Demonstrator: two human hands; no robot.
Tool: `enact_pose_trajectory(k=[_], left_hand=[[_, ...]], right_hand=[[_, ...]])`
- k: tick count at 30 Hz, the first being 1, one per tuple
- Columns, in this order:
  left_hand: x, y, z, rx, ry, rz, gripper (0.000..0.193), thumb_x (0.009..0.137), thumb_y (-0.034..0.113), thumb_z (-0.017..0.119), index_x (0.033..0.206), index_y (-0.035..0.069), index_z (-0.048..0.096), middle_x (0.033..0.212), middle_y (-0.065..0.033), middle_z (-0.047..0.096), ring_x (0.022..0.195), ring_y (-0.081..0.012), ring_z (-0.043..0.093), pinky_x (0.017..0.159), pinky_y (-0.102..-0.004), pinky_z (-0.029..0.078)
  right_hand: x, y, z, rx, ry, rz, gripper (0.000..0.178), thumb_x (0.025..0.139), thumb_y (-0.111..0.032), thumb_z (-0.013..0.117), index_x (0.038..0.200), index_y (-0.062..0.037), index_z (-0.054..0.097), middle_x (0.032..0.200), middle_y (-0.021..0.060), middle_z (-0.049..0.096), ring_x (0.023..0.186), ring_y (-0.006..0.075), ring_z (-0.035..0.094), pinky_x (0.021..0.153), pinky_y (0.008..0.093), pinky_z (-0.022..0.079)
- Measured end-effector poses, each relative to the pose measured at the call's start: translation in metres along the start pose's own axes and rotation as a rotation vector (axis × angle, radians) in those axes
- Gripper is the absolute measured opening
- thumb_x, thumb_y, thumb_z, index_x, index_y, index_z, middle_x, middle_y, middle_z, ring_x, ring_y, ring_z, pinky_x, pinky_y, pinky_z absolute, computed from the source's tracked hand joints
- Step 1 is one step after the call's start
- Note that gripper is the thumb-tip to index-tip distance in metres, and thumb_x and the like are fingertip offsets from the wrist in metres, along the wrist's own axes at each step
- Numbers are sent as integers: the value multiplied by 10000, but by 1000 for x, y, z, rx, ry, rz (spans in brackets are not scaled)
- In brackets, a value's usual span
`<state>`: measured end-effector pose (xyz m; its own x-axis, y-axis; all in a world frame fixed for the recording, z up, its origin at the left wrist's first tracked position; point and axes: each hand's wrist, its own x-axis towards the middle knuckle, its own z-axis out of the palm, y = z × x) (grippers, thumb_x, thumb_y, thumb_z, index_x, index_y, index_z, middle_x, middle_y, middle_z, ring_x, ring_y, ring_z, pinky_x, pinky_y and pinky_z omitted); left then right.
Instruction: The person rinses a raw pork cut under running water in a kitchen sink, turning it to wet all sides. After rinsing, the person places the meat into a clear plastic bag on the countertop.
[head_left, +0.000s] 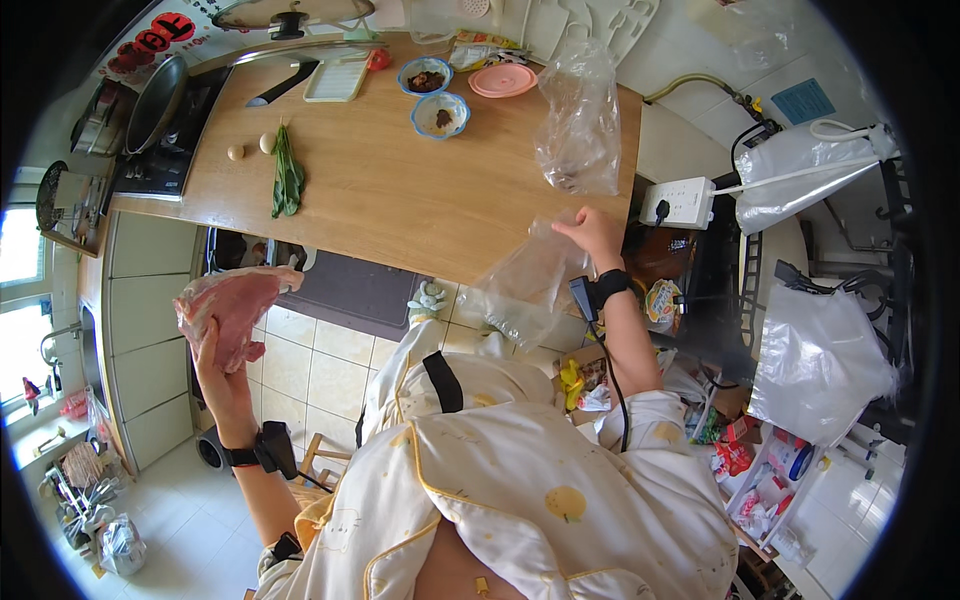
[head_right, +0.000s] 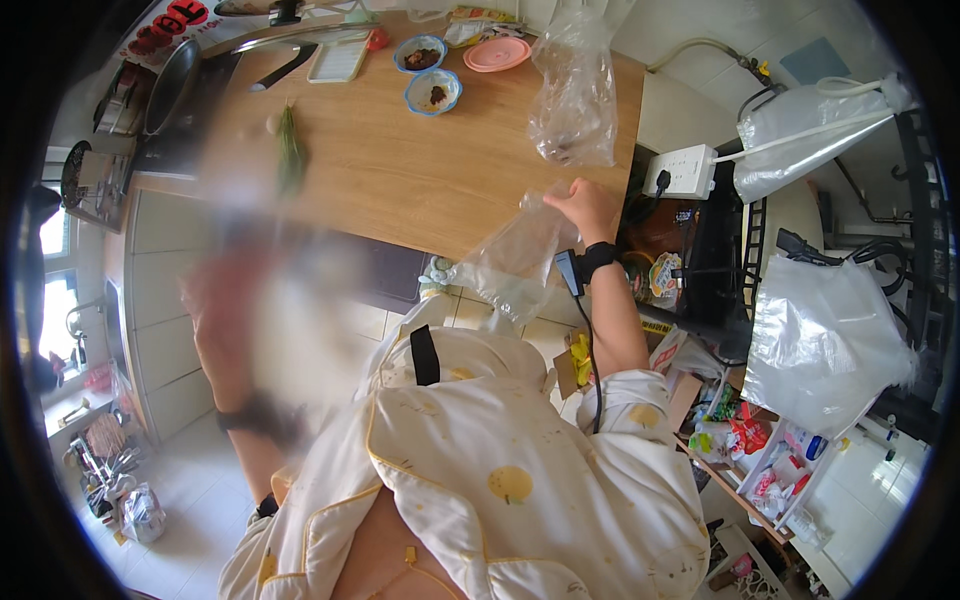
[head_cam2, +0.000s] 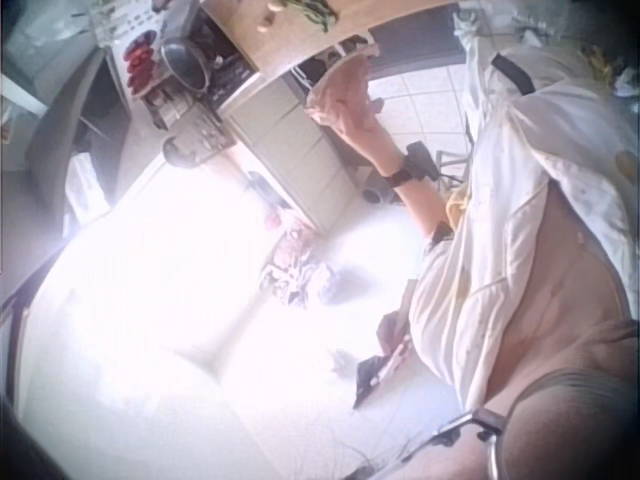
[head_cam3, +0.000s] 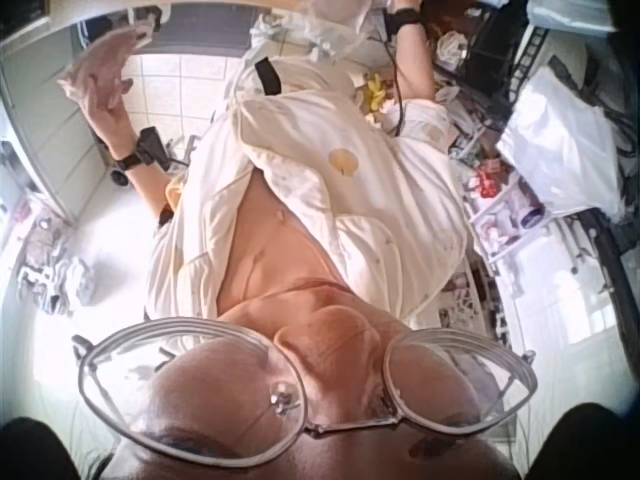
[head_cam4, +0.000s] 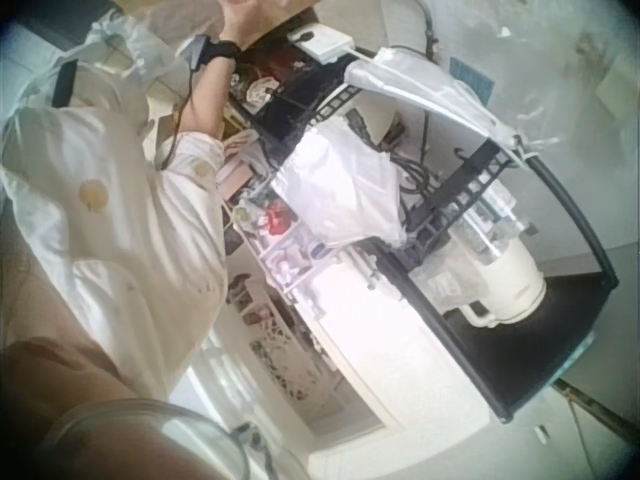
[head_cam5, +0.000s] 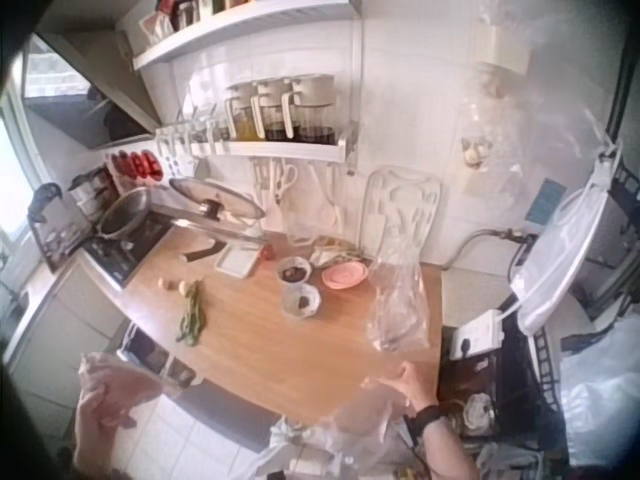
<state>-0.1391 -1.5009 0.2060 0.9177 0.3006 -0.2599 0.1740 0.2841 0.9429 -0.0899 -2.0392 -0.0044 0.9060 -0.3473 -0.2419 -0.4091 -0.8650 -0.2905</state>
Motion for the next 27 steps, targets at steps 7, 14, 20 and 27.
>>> enact_pose_trajectory(k=[7, 14, 20, 27], left_hand=[[16, 13, -4, 2, -12, 53, 377, 916, 175, 536, 1263, 62, 444, 1133, -103, 571, 903, -195, 614, 659, -345, 551], [45, 12, -27, 89, -30, 130, 373, 905, 177, 553, 1249, 68, 459, 1097, -91, 593, 891, -171, 616, 632, -328, 556], [65, 2, -40, 52, -58, 129, 334, 909, 195, 556, 1216, 78, 496, 1058, -75, 617, 873, -174, 626, 613, -345, 558], [55, -15, -64, 55, -27, 75, 361, 915, 210, 543, 1242, 73, 474, 1118, -88, 598, 923, -192, 623, 635, -353, 559]], right_hand=[[21, 12, 38, 279, 0, -134, 210, 762, -265, 650, 752, -58, 620, 717, 144, 642, 694, 332, 626, 595, 412, 479], [24, -59, -20, 699, 28, -174, 203, 923, -240, 517, 874, -43, 512, 608, 122, 603, 531, 247, 604, 553, 362, 477], [40, -167, -77, 743, 83, -418, 227, 904, -282, 580, 917, -58, 543, 678, 108, 634, 598, 267, 633, 562, 353, 474], [-28, -76, -55, -103, 139, -300, 180, 821, -196, 634, 952, -74, 616, 886, 132, 634, 835, 320, 618, 693, 416, 494]])
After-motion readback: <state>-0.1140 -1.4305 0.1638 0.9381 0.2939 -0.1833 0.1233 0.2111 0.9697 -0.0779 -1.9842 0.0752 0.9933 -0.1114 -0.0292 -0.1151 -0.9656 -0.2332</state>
